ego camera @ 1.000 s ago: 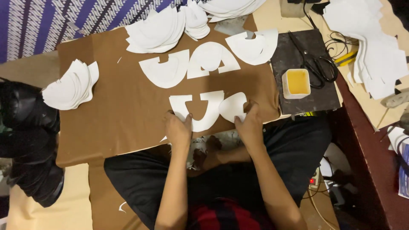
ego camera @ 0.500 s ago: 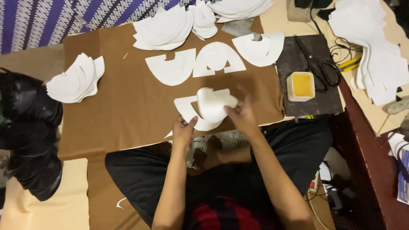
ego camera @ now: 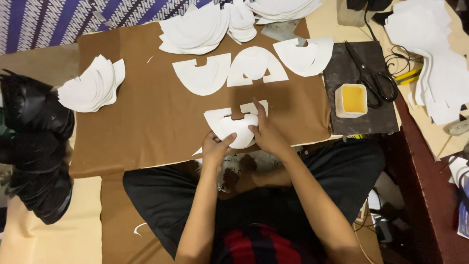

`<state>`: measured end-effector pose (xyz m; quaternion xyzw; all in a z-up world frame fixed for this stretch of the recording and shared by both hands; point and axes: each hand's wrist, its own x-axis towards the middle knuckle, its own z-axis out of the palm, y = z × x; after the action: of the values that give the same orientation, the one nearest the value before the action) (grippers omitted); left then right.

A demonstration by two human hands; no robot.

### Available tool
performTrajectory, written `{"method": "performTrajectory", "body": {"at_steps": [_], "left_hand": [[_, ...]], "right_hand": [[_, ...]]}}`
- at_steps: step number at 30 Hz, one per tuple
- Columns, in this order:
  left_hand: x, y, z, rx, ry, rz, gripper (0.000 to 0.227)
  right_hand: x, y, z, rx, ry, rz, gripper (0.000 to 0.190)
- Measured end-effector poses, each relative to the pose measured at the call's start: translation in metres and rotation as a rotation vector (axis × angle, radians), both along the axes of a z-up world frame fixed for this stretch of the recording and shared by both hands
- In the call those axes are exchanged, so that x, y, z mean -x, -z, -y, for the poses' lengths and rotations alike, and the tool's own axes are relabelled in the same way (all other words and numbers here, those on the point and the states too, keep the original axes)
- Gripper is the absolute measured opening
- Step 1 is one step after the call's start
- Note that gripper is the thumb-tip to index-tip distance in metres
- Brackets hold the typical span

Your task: Applying glue to the edges of white leather cut-outs and folding them to prepare for assembly

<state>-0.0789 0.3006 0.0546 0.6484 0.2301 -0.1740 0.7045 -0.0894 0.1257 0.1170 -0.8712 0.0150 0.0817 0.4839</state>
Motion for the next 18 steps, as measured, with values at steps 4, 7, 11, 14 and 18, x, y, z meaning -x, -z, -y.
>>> {"method": "performTrajectory", "body": {"at_steps": [4, 7, 11, 14, 18], "left_hand": [[0.003, -0.015, 0.007, 0.032, -0.062, 0.002, 0.054], [0.006, -0.013, 0.009, 0.023, -0.096, 0.0, 0.056], [0.017, -0.047, 0.031, 0.211, -0.22, -0.043, 0.074], [0.034, -0.064, 0.057, 0.311, -0.297, -0.081, 0.079], [0.048, -0.059, 0.079, 0.417, -0.356, -0.125, 0.079]], "right_hand": [[0.009, -0.014, -0.014, 0.105, 0.13, 0.056, 0.075], [0.029, -0.024, -0.023, 0.123, 0.404, 0.306, 0.05], [0.054, 0.029, -0.005, -0.086, 0.553, -0.032, 0.092], [0.039, 0.002, 0.001, -0.174, 0.583, -0.164, 0.111], [0.035, -0.011, -0.002, -0.082, 0.574, -0.096, 0.11]]}}
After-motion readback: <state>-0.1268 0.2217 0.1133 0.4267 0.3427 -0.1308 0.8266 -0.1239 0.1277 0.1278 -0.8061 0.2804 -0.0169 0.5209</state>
